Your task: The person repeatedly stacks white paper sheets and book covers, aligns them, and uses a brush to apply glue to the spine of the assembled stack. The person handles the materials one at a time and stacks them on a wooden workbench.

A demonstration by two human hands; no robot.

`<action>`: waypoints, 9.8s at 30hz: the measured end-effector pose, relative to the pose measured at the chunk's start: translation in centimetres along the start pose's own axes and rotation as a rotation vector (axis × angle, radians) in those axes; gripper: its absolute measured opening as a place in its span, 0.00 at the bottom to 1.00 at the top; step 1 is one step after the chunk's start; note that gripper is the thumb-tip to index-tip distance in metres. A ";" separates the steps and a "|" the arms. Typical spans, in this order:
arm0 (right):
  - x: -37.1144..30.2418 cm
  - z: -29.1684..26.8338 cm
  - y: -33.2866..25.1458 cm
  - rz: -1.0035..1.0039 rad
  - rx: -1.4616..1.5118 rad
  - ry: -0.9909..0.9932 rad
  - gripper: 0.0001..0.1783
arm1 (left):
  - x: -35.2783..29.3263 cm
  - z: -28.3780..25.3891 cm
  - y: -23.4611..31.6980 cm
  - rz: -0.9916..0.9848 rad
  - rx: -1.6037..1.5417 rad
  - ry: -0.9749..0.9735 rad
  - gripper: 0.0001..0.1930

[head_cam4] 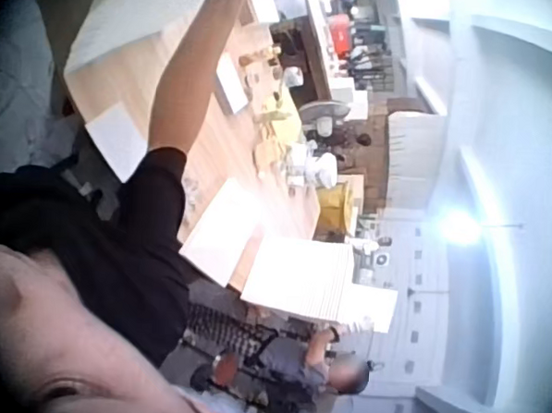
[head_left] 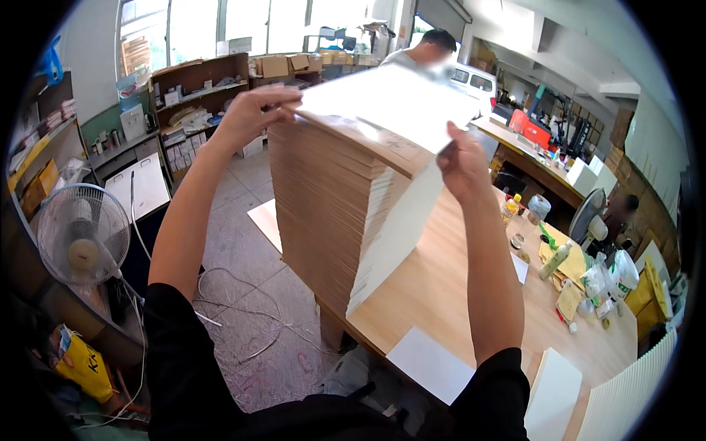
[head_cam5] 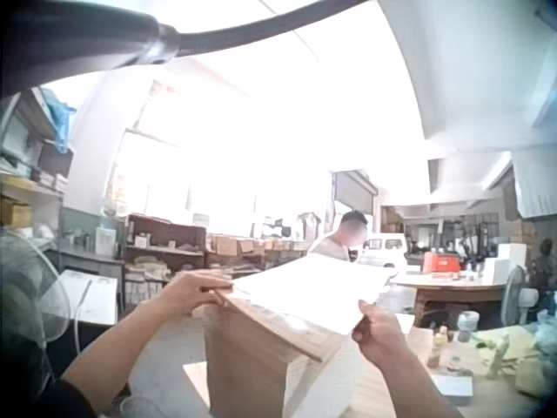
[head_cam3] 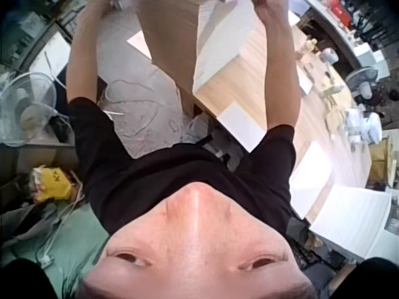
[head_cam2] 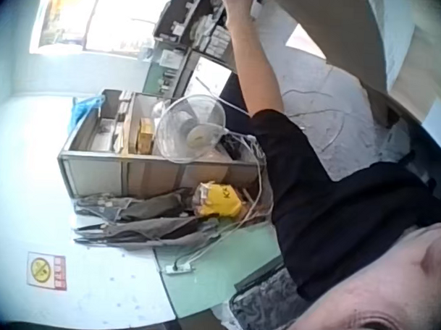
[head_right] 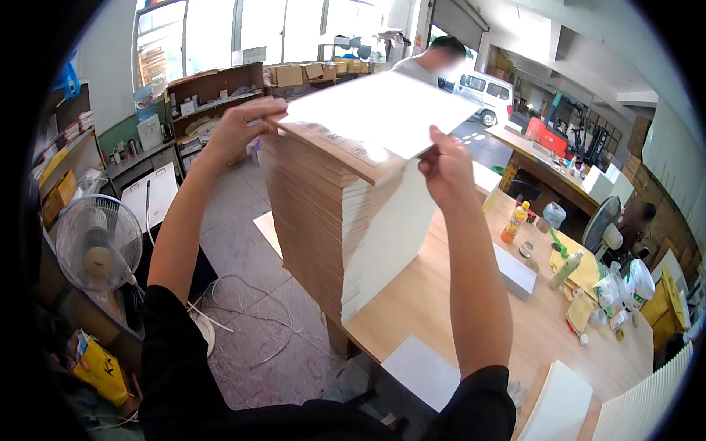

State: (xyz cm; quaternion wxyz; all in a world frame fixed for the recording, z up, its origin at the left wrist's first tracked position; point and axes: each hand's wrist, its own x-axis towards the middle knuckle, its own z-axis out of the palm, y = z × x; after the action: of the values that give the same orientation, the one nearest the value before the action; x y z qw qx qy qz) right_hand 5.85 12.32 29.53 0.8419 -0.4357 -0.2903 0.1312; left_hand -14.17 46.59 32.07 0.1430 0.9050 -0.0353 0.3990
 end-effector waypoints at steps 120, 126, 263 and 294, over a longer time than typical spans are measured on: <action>-42.9 -27.2 6.8 0.589 -0.827 0.829 0.22 | -25.1 36.4 18.7 -0.275 -0.574 -0.782 0.16; -43.5 -27.9 6.3 0.558 -0.876 0.763 0.17 | -29.1 35.0 20.6 -0.156 -0.528 -0.668 0.26; -22.0 -15.6 1.6 -0.070 0.259 0.421 0.21 | -1.1 14.3 28.9 1.007 0.201 0.363 0.04; 13.0 -15.4 3.1 -0.248 -0.517 0.507 0.26 | 1.5 7.7 -3.3 -0.690 -0.920 0.343 0.40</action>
State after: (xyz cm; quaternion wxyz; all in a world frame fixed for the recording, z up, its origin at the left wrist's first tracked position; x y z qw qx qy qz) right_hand 25.62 10.17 24.89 0.7586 -0.6139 -0.1469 -0.1614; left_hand -7.07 47.57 27.50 0.6449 0.6323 0.1150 0.4136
